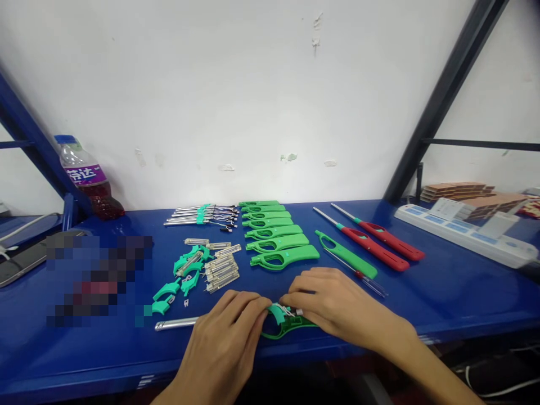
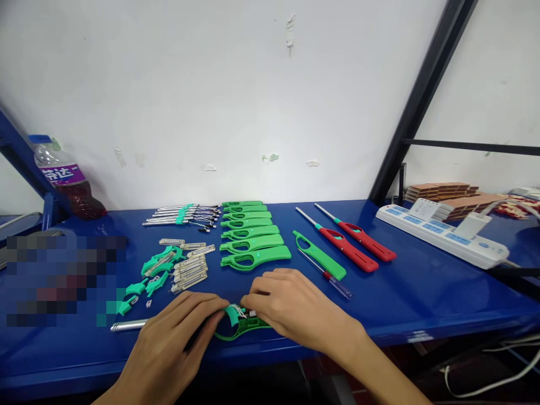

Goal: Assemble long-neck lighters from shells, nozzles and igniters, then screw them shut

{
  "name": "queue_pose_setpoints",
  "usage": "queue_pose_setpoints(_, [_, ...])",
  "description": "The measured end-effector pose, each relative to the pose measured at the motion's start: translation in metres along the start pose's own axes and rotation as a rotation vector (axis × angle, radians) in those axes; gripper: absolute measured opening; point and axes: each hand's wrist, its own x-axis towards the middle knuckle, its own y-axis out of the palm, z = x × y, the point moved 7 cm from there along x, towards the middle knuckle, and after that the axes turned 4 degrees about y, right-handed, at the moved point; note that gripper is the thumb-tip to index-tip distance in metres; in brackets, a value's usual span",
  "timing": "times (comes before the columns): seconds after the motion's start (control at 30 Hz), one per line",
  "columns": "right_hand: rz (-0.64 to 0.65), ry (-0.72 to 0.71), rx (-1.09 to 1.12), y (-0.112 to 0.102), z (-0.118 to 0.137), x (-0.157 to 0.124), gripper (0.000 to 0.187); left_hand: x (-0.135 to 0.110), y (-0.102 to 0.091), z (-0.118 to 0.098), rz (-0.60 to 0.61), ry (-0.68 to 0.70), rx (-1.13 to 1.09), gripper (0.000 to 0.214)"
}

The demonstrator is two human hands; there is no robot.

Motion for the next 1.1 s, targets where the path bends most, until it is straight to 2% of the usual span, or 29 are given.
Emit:
queue_pose_setpoints(0.23, [0.024,0.025,-0.01,-0.002,-0.002,0.008,0.01,-0.001,0.0,0.0,0.004,-0.002,0.01,0.02])
queue_pose_setpoints(0.33, [-0.016,0.073,-0.023,-0.003,-0.006,0.011,0.019,-0.001,0.0,0.001,-0.001,-0.013,0.027,0.02])
queue_pose_setpoints(0.53, [-0.145,0.198,-0.018,-0.01,-0.012,-0.001,0.025,-0.005,0.001,0.001,0.011,-0.015,0.046,0.021])
queue_pose_setpoints(0.63, [-0.274,0.309,0.138,-0.019,-0.012,-0.02,0.022,-0.006,0.003,0.002,0.027,-0.013,0.044,0.027])
queue_pose_setpoints(0.7, [-0.312,0.342,0.262,-0.019,-0.008,-0.029,0.016,-0.007,0.003,0.002,0.026,-0.002,0.054,0.03])
queue_pose_setpoints(0.93, [-0.355,0.291,0.289,-0.001,0.005,-0.035,0.006,-0.006,0.002,0.002,0.007,0.028,0.057,0.033])
queue_pose_setpoints(1.1, [-0.388,0.261,0.306,0.0,0.004,-0.037,0.004,-0.005,0.0,0.002,0.013,0.031,0.018,0.034])
